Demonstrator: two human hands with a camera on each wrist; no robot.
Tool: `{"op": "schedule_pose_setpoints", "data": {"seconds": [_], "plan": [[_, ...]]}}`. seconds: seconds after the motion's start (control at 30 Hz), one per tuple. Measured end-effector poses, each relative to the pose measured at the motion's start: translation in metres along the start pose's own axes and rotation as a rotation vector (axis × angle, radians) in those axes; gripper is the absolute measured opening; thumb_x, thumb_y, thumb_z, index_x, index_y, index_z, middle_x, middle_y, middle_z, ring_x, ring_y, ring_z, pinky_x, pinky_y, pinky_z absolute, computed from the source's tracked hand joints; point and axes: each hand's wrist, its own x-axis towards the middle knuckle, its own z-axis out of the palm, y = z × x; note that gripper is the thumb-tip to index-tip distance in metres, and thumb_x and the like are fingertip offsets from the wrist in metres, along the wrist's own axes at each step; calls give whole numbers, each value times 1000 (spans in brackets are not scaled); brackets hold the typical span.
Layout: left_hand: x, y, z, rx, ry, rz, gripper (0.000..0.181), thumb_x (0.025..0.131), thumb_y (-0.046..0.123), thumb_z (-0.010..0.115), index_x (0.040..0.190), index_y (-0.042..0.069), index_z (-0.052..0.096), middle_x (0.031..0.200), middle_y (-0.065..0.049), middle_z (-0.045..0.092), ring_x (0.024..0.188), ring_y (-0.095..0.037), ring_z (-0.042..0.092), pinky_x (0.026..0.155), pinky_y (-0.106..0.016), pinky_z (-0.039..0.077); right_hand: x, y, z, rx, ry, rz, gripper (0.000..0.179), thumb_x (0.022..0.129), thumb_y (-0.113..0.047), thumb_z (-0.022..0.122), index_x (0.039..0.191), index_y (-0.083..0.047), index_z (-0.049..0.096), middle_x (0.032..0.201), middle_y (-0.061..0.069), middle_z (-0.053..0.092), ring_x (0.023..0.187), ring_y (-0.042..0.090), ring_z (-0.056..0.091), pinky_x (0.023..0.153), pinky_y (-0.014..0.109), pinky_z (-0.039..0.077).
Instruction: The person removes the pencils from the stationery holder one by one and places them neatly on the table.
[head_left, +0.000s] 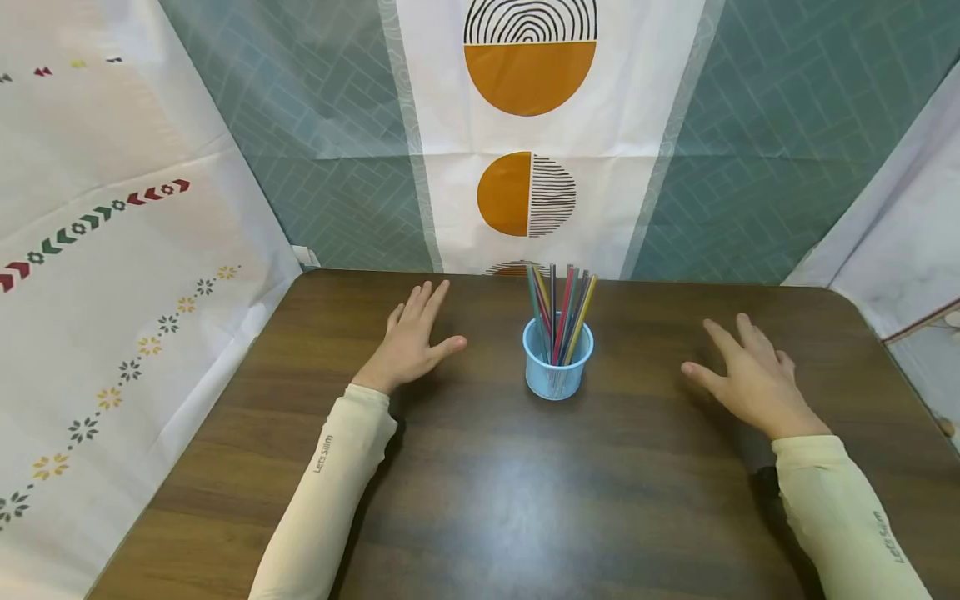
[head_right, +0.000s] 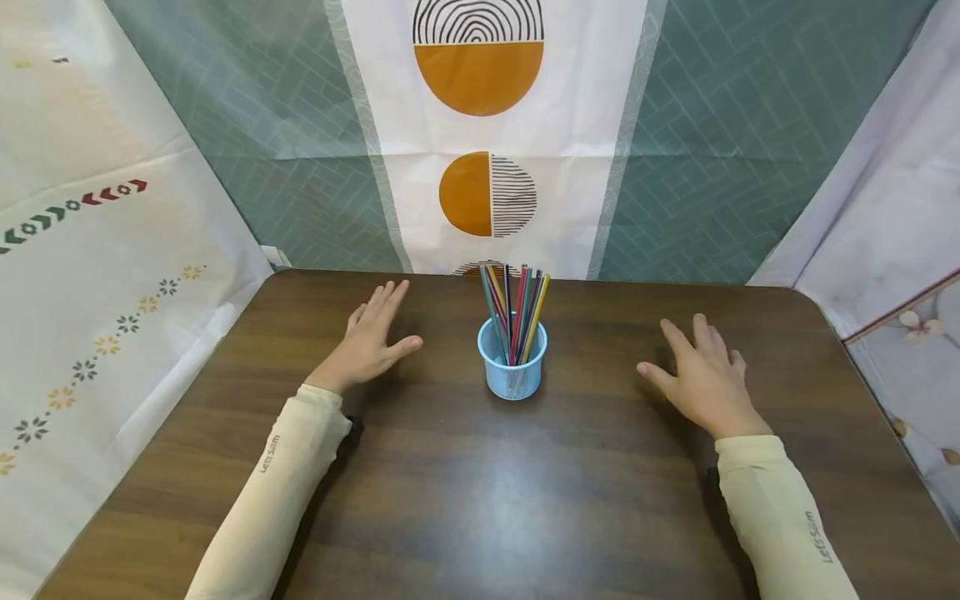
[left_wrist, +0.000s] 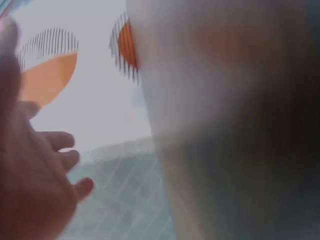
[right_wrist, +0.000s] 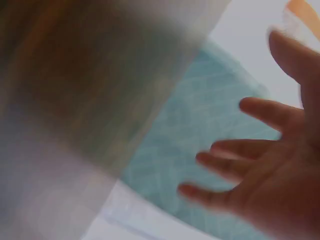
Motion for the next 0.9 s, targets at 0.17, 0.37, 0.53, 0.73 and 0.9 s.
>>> {"op": "schedule_pose_setpoints", "data": {"seconds": [0.17, 0.37, 0.53, 0.73, 0.9], "plan": [[11, 34, 10, -404, -27, 116, 100, 88, 83, 35, 163, 28, -2, 168, -5, 6, 153, -28, 8, 116, -62, 13, 7, -48, -11, 340, 87, -90, 65, 102, -44, 58, 152, -6, 42, 155, 26, 36, 137, 51, 36, 103, 69, 32], [22, 75, 25, -661, -3, 206, 107, 85, 86, 33, 163, 21, 1, 164, -17, 19, 150, -32, 19, 115, -59, 21, 36, -104, -14, 507, 157, -163, 61, 103, -41, 59, 151, -7, 45, 147, 21, 49, 135, 40, 46, 107, 58, 37], [20, 100, 35, -737, -23, 203, 118, 78, 91, 35, 162, 19, -6, 165, -17, 17, 151, -31, 17, 115, -61, 19, 56, -126, -9, 585, 141, -113, 65, 102, -43, 60, 153, -8, 41, 142, 24, 53, 131, 40, 50, 107, 58, 37], [21, 114, 50, -797, -68, 159, 128, 73, 92, 43, 160, 18, -16, 166, -16, 10, 152, -30, 13, 118, -53, 15, 70, -132, -2, 629, 126, -80, 64, 102, -44, 59, 152, -9, 42, 138, 26, 55, 129, 41, 51, 106, 59, 38], [23, 117, 62, -837, -76, 97, 139, 65, 94, 51, 158, 21, -21, 167, -16, 5, 151, -30, 13, 117, -51, 19, 74, -130, 5, 656, 132, -86, 54, 103, -38, 59, 146, -6, 51, 140, 22, 55, 131, 40, 49, 107, 59, 36]]}}
